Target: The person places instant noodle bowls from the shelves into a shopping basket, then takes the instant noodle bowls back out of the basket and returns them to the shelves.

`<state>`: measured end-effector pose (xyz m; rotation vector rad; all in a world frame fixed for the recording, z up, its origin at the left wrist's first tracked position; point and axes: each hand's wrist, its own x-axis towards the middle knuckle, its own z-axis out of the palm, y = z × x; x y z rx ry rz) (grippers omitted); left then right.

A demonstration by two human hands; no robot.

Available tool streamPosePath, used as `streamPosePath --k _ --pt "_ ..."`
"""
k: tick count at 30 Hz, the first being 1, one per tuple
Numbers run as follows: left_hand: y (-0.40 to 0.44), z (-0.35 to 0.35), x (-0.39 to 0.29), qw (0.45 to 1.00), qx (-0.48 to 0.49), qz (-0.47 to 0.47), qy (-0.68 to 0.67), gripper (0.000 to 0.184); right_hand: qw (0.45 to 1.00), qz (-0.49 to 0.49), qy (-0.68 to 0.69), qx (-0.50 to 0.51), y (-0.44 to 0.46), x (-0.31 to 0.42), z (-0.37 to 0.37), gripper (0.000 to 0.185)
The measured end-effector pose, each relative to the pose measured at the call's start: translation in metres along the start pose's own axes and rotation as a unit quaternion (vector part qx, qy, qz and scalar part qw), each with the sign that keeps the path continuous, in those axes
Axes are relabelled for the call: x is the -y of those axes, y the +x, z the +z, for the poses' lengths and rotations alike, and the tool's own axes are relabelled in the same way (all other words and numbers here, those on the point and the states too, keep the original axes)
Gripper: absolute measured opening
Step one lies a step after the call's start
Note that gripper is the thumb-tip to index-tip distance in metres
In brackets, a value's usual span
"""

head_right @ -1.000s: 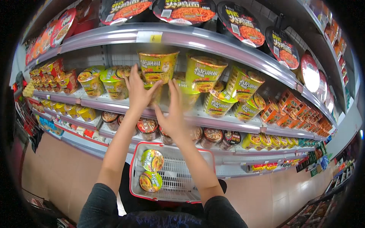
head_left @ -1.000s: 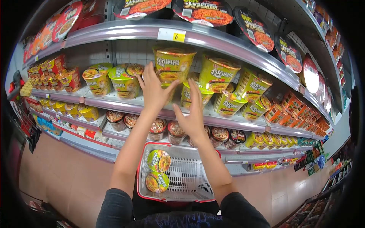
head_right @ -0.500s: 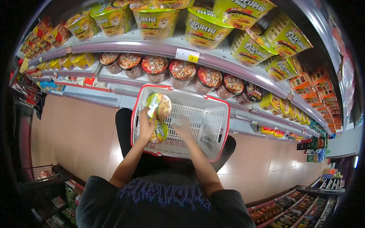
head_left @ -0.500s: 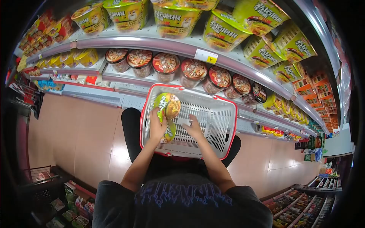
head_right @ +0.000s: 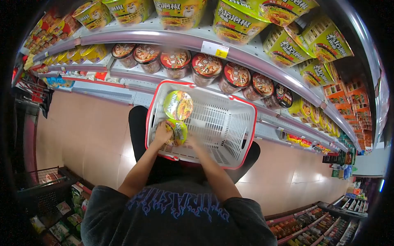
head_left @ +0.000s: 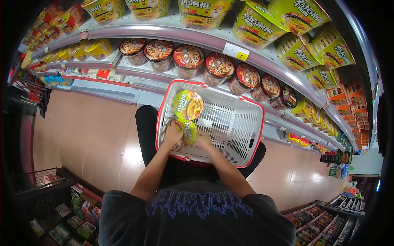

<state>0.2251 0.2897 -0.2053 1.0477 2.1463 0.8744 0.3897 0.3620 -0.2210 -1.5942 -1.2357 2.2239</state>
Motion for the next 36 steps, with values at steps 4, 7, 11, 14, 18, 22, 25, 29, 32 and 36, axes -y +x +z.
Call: streamPosePath --k 4,7,11,14,18,22,25,29,32,36 --pt "0.000 -0.009 -0.020 0.999 0.035 -0.026 0.009 0.061 0.997 0.028 0.072 0.014 -0.021 0.018 -0.002 0.036" --pt "0.004 -0.002 -0.027 0.995 0.078 -0.063 0.012 0.067 0.995 0.057 0.074 -0.017 -0.032 0.018 -0.003 0.039" --pt "0.009 0.003 -0.039 0.984 0.155 -0.060 0.057 0.074 0.998 0.050 -0.016 -0.025 0.004 -0.026 -0.030 0.043" --pt "0.002 0.020 -0.051 0.983 0.150 -0.052 0.091 0.077 0.995 0.026 -0.073 -0.059 -0.008 -0.025 -0.036 0.047" --pt "-0.017 0.037 -0.074 0.983 0.167 -0.043 0.056 0.079 0.972 -0.102 -0.151 -0.149 -0.005 -0.031 -0.064 0.052" --pt "-0.016 0.079 -0.056 0.984 0.177 0.010 -0.024 0.077 0.905 -0.118 -0.329 -0.241 -0.063 0.022 -0.070 0.052" --pt "-0.022 0.065 -0.081 0.960 0.256 -0.023 -0.109 0.066 0.880 -0.144 -0.382 -0.243 -0.073 0.023 -0.087 0.051" --pt "-0.033 0.056 -0.097 0.939 0.224 -0.025 -0.259 0.057 0.927 -0.134 -0.245 -0.249 -0.082 0.030 -0.103 0.050" --pt "-0.028 0.062 -0.081 0.935 0.176 0.068 -0.301 0.056 0.947 -0.167 -0.141 -0.236 -0.112 0.061 -0.107 0.050" --pt "-0.017 -0.003 -0.119 0.840 0.272 0.127 -0.453 0.064 0.967 -0.124 0.079 -0.205 -0.130 0.091 -0.113 0.036"
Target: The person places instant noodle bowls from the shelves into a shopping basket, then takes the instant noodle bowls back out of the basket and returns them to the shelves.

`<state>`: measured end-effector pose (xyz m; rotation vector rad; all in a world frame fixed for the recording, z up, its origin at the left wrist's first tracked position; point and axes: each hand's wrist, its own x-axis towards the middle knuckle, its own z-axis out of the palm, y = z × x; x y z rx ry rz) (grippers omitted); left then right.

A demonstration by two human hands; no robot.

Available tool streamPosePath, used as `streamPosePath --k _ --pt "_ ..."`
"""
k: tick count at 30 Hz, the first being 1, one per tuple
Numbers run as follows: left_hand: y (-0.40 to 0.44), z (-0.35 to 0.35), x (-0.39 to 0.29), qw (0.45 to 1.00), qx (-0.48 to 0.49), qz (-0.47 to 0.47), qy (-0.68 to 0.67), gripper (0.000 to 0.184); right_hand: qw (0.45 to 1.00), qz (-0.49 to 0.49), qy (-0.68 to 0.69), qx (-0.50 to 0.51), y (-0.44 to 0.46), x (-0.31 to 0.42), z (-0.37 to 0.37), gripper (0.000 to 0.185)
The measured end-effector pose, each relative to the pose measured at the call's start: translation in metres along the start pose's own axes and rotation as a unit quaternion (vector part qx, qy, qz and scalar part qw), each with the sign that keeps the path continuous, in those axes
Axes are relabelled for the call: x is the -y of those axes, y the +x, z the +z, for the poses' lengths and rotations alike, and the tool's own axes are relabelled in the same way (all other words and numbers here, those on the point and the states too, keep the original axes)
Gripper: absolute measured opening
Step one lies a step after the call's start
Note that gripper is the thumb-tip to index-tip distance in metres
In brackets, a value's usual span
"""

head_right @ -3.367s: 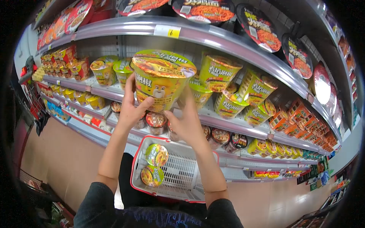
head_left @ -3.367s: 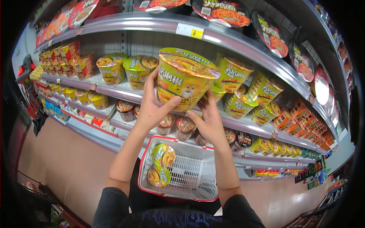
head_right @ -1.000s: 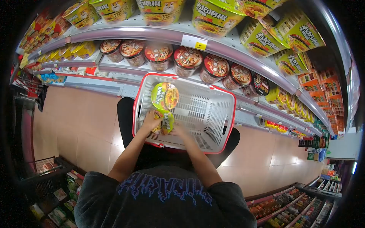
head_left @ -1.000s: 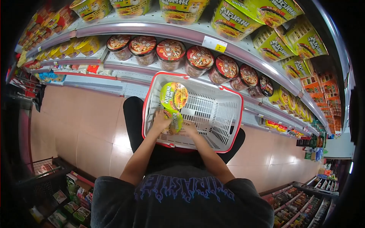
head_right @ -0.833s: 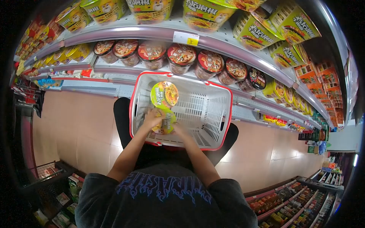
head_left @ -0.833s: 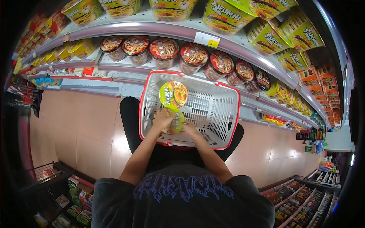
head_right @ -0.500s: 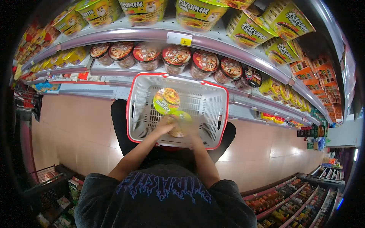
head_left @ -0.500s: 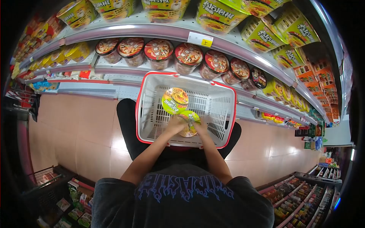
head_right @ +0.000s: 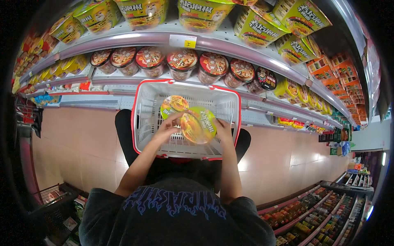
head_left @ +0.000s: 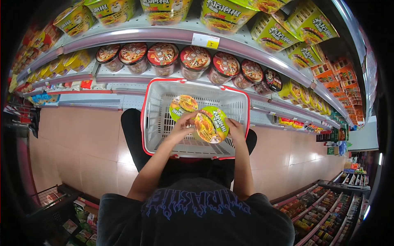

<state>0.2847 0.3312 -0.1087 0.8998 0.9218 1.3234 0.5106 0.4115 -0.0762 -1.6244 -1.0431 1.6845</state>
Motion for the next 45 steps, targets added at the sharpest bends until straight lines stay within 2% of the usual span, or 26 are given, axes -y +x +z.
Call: streamPosePath --k 1,2,3,5,6,7,10,11,14,15,18,20,21,22,23,25,26,27,31,33,35,38,41,45 --pt "0.002 0.002 -0.018 0.996 0.016 0.056 0.067 0.066 0.998 0.001 0.021 0.062 -0.002 0.010 -0.005 0.030" --pt "0.003 0.002 -0.032 0.984 0.033 0.112 0.133 0.068 0.998 0.006 0.032 0.055 -0.006 0.019 -0.002 0.029" --pt "0.003 0.000 -0.042 0.976 0.068 0.116 0.174 0.085 0.998 0.012 0.043 0.049 -0.013 0.031 0.006 0.028" --pt "0.000 0.007 -0.057 0.976 0.070 0.122 0.167 0.096 0.997 0.031 0.060 0.032 -0.026 0.051 0.020 0.028" --pt "-0.003 0.012 -0.065 0.976 0.072 0.124 0.165 0.102 0.995 0.035 0.079 0.059 -0.023 0.051 0.020 0.028" --pt "-0.005 0.016 -0.075 0.986 0.092 0.073 0.120 0.113 0.991 0.039 0.101 0.084 -0.020 0.050 0.020 0.028" --pt "-0.011 0.018 -0.075 0.988 0.038 0.058 0.140 0.112 0.988 0.034 0.096 0.118 -0.017 0.047 0.021 0.036" --pt "-0.015 0.024 -0.075 0.996 -0.007 0.033 0.079 0.100 0.985 0.030 0.110 0.126 -0.019 0.049 0.023 0.037" --pt "-0.022 0.028 -0.080 0.988 -0.097 -0.072 -0.099 0.084 0.983 0.013 0.117 0.138 -0.033 0.062 0.035 0.042" --pt "-0.023 0.026 -0.076 0.985 -0.124 -0.075 -0.097 0.072 0.986 0.009 0.101 0.134 -0.034 0.060 0.036 0.042" --pt "-0.025 0.018 -0.073 0.978 -0.139 -0.069 -0.143 0.072 0.985 -0.014 0.045 0.166 -0.033 0.050 0.033 0.041" --pt "-0.026 0.017 -0.075 0.973 -0.129 -0.062 -0.179 0.072 0.984 -0.047 0.021 0.170 -0.044 0.055 0.038 0.039" --pt "-0.027 0.016 -0.074 0.967 -0.124 -0.063 -0.211 0.072 0.985 -0.040 0.073 0.152 -0.047 0.056 0.041 0.045" --pt "-0.029 0.010 -0.078 0.963 -0.115 -0.068 -0.234 0.073 0.977 -0.058 0.102 0.178 -0.053 0.059 0.045 0.044" --pt "-0.030 0.010 -0.079 0.962 -0.110 -0.075 -0.238 0.066 0.968 -0.075 0.127 0.203 -0.061 0.064 0.044 0.044" --pt "-0.033 0.013 -0.089 0.931 -0.116 -0.077 -0.336 0.061 0.945 -0.079 0.158 0.277 -0.064 0.070 0.036 0.044" --pt "-0.033 0.013 -0.093 0.912 -0.118 -0.078 -0.386 0.060 0.948 -0.104 0.135 0.269 -0.064 0.069 0.039 0.045" --pt "-0.029 0.012 -0.097 0.847 0.018 -0.046 -0.529 0.064 0.950 -0.129 0.111 0.260 -0.065 0.069 0.041 0.045" --pt "-0.026 0.029 -0.120 0.870 -0.066 -0.102 -0.479 0.077 0.931 -0.220 0.088 0.279 -0.077 0.083 0.051 0.055" --pt "-0.025 0.026 -0.116 0.852 -0.056 -0.111 -0.509 0.078 0.928 -0.225 0.091 0.284 -0.079 0.083 0.054 0.062" --pt "-0.026 0.026 -0.117 0.839 -0.036 -0.111 -0.532 0.073 0.924 -0.239 0.061 0.294 -0.080 0.086 0.054 0.063" --pt "-0.024 0.024 -0.112 0.826 -0.060 -0.146 -0.541 0.066 0.915 -0.250 0.052 0.313 -0.087 0.093 0.055 0.066" --pt "-0.028 0.033 -0.122 0.801 -0.017 -0.150 -0.579 0.062 0.904 -0.271 0.043 0.326 -0.091 0.096 0.054 0.068" --pt "-0.028 0.036 -0.125 0.740 0.037 -0.182 -0.647 0.073 0.890 -0.305 0.029 0.339 -0.091 0.096 0.051 0.071"
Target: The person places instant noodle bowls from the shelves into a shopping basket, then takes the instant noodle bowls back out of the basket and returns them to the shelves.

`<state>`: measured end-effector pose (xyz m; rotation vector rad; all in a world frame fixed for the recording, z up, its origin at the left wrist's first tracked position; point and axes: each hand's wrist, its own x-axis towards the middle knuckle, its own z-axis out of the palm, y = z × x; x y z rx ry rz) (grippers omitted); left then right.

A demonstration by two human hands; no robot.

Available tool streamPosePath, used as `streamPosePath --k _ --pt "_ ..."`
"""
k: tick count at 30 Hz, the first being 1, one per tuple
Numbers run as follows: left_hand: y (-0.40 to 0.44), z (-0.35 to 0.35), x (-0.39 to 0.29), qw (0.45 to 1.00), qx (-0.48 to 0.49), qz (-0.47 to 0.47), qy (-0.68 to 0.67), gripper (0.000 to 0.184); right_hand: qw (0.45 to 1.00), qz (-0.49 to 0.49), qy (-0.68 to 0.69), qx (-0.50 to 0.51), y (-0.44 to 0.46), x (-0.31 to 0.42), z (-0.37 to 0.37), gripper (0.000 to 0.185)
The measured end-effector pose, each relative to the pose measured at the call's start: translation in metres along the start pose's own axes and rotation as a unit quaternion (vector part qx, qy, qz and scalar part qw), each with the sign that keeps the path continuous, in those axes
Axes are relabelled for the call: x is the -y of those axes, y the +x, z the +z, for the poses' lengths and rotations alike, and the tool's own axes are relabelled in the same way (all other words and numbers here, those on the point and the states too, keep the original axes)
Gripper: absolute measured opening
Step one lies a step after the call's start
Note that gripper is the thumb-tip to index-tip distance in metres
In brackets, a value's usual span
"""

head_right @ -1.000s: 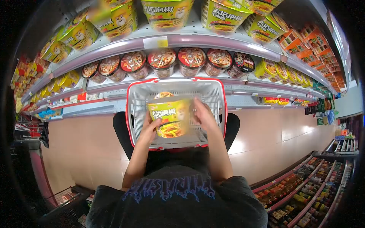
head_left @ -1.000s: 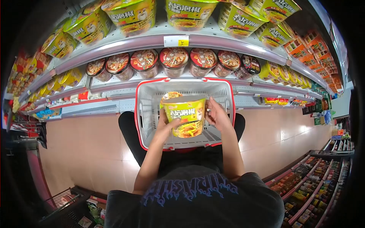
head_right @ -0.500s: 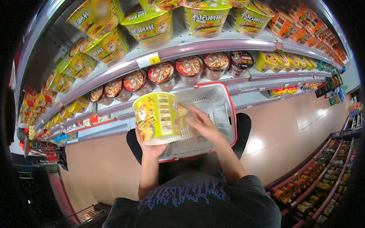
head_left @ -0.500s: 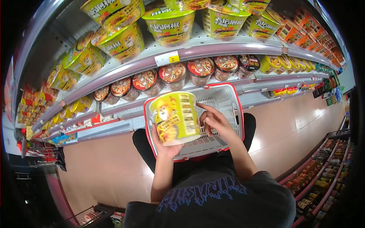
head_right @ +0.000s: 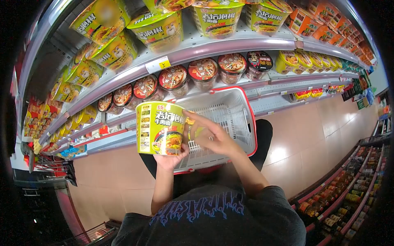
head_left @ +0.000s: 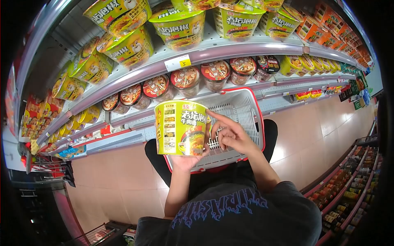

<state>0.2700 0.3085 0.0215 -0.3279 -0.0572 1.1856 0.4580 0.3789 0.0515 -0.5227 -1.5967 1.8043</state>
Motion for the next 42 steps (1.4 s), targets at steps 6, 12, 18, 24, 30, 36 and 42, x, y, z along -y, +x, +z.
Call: streamPosePath --k 6,12,18,24,30,36,42 --pt "0.004 -0.003 0.002 0.998 0.057 -0.034 -0.019 0.077 1.000 -0.003 0.009 -0.001 -0.003 0.004 0.002 0.089" --pt "0.005 0.004 0.002 0.999 0.015 -0.006 0.036 0.076 1.000 -0.001 -0.018 -0.005 -0.004 0.010 0.001 0.085" --pt "-0.008 -0.010 -0.018 0.961 0.023 0.201 0.186 0.061 0.997 0.047 -0.034 -0.059 -0.007 0.001 -0.003 0.050" --pt "-0.013 -0.012 -0.016 0.893 -0.040 0.263 0.363 0.054 0.989 0.099 -0.078 -0.073 -0.005 -0.004 0.003 0.052" --pt "-0.005 0.008 -0.002 0.813 -0.109 0.327 0.470 0.070 0.983 0.103 -0.131 -0.076 -0.001 -0.007 0.014 0.069" --pt "-0.007 0.015 0.001 0.805 -0.103 0.327 0.485 0.065 0.987 0.100 -0.107 -0.060 -0.003 -0.022 0.012 0.066" --pt "-0.004 0.027 0.009 0.676 -0.101 0.365 0.632 0.076 0.989 0.083 -0.062 -0.109 -0.003 -0.045 0.016 0.069"
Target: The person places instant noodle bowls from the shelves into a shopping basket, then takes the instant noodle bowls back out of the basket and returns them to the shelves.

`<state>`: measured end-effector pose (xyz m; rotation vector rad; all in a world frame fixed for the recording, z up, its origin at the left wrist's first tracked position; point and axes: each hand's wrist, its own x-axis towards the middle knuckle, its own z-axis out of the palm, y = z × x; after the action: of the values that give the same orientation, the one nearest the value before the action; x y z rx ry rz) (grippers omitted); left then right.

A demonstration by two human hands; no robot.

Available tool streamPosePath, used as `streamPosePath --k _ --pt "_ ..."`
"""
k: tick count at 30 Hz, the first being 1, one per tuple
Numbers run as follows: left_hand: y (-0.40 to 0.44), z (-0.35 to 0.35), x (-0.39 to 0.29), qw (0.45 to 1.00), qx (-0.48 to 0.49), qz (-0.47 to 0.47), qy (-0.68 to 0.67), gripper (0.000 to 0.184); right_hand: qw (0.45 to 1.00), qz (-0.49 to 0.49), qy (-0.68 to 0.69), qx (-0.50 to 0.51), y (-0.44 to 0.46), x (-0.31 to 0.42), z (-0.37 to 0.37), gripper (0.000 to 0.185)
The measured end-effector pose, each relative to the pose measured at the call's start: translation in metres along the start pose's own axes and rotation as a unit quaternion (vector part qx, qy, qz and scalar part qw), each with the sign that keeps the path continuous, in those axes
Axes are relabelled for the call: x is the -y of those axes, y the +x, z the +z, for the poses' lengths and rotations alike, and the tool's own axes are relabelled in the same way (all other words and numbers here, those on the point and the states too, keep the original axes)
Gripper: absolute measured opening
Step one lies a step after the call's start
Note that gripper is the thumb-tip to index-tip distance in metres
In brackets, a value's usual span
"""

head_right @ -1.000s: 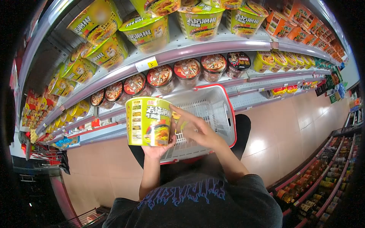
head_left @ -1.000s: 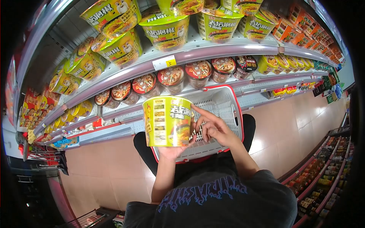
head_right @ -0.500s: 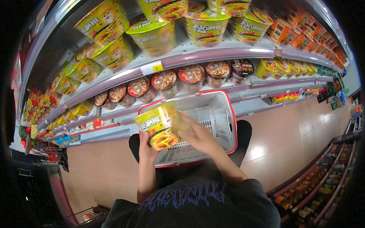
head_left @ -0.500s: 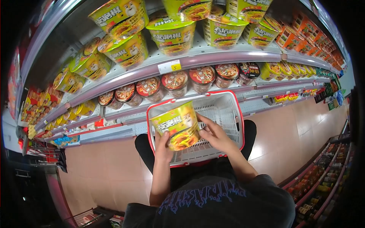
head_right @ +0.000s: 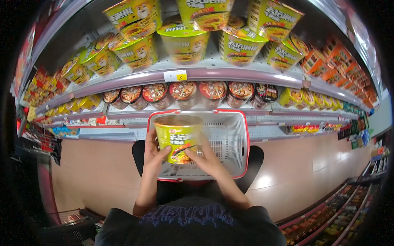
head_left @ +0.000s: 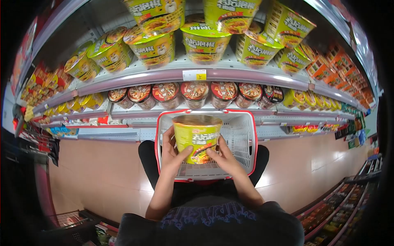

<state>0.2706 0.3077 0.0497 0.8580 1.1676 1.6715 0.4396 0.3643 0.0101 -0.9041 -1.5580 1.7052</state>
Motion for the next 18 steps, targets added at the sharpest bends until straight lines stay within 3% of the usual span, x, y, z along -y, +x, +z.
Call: streamPosePath --k 3,4,5,7,8,10,13,18 --pt "-0.003 0.008 -0.005 0.982 0.003 0.083 0.172 0.086 0.994 0.049 0.095 -0.004 -0.003 0.012 0.009 0.066" --pt "-0.003 0.010 -0.013 0.964 0.012 0.118 0.240 0.087 0.984 0.127 0.120 0.021 -0.001 0.009 0.002 0.064" --pt "-0.003 0.010 -0.020 0.939 0.022 0.151 0.307 0.087 0.971 0.120 0.207 0.010 0.001 0.000 -0.001 0.063" --pt "-0.002 0.009 -0.026 0.956 0.053 0.159 0.243 0.088 0.921 0.102 0.376 -0.015 0.002 -0.023 -0.008 0.061" --pt "-0.002 0.009 -0.029 0.968 0.069 0.149 0.191 0.088 0.934 0.052 0.351 0.038 0.003 -0.030 -0.016 0.056" --pt "-0.002 0.012 -0.038 0.976 0.105 0.147 0.118 0.087 0.923 0.043 0.379 0.045 0.004 -0.038 -0.026 0.058" --pt "-0.006 0.018 -0.039 0.988 0.082 0.115 0.063 0.087 0.902 0.018 0.423 0.085 0.007 -0.037 -0.033 0.065" --pt "-0.006 0.011 -0.032 0.981 0.084 0.158 0.072 0.080 0.896 0.031 0.437 0.067 0.008 -0.030 -0.033 0.064"
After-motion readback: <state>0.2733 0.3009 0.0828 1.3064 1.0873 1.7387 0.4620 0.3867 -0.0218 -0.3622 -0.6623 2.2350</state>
